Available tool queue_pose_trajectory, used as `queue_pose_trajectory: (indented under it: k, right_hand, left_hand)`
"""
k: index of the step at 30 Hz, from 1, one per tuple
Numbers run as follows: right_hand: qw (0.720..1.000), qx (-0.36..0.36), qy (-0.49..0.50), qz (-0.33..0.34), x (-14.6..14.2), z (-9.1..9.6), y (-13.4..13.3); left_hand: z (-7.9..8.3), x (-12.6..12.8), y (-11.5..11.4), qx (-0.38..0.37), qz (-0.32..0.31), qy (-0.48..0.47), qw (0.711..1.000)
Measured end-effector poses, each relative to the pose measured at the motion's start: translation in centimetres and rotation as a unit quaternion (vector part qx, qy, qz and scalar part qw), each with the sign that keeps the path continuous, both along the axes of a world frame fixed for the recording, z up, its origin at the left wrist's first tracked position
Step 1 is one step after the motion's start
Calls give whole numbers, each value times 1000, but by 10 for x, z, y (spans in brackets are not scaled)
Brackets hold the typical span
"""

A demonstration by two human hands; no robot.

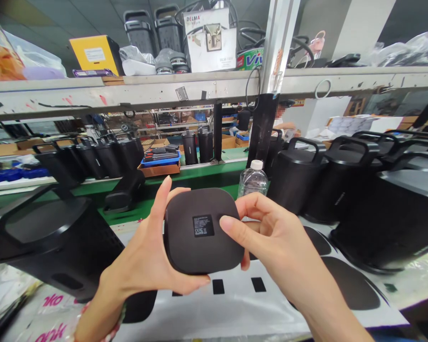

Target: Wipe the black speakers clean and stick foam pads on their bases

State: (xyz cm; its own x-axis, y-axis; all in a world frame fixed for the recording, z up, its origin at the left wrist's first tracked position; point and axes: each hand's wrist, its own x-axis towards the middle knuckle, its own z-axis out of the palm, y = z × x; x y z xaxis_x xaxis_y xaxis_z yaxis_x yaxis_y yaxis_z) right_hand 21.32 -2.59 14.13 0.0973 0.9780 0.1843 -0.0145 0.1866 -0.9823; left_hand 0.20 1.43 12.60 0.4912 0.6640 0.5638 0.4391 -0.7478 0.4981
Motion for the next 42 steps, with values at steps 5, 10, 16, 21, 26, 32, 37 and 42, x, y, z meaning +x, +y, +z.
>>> queue_pose_trajectory:
  k: [5, 10, 16, 21, 26, 32, 37, 42]
  right_hand:
    - [998, -37, 28, -44, -12, 13, -7]
    - [998, -37, 27, -47, -16, 18, -10]
    - [998, -40, 21, -49, -13, 16, -9]
    - [999, -30, 8, -30, -10, 12, -7]
    - [999, -28, 13, -37, -7, 11, -6]
    - [1000, -20, -2, -6, -1, 7, -2]
    - [999, -21, -23, 9, 1, 6, -2]
    - [999, -30, -44, -6, -1, 8, -4]
  left_hand:
    - [0, 1, 1, -2, 1, -1, 1000]
    - [-1, 1, 0, 3, -4, -4, 1000]
    - [-1, 1, 0, 2, -6, -10, 1000]
    - [-1, 2, 0, 5, -3, -10, 1000]
    - [-1, 3, -1, 4, -5, -10, 1000]
    - [-1, 2, -2, -2, -4, -13, 1000]
    - [-2, 3, -1, 0, -4, -14, 1000]
    - [-3, 3, -3, -1, 3, -12, 1000]
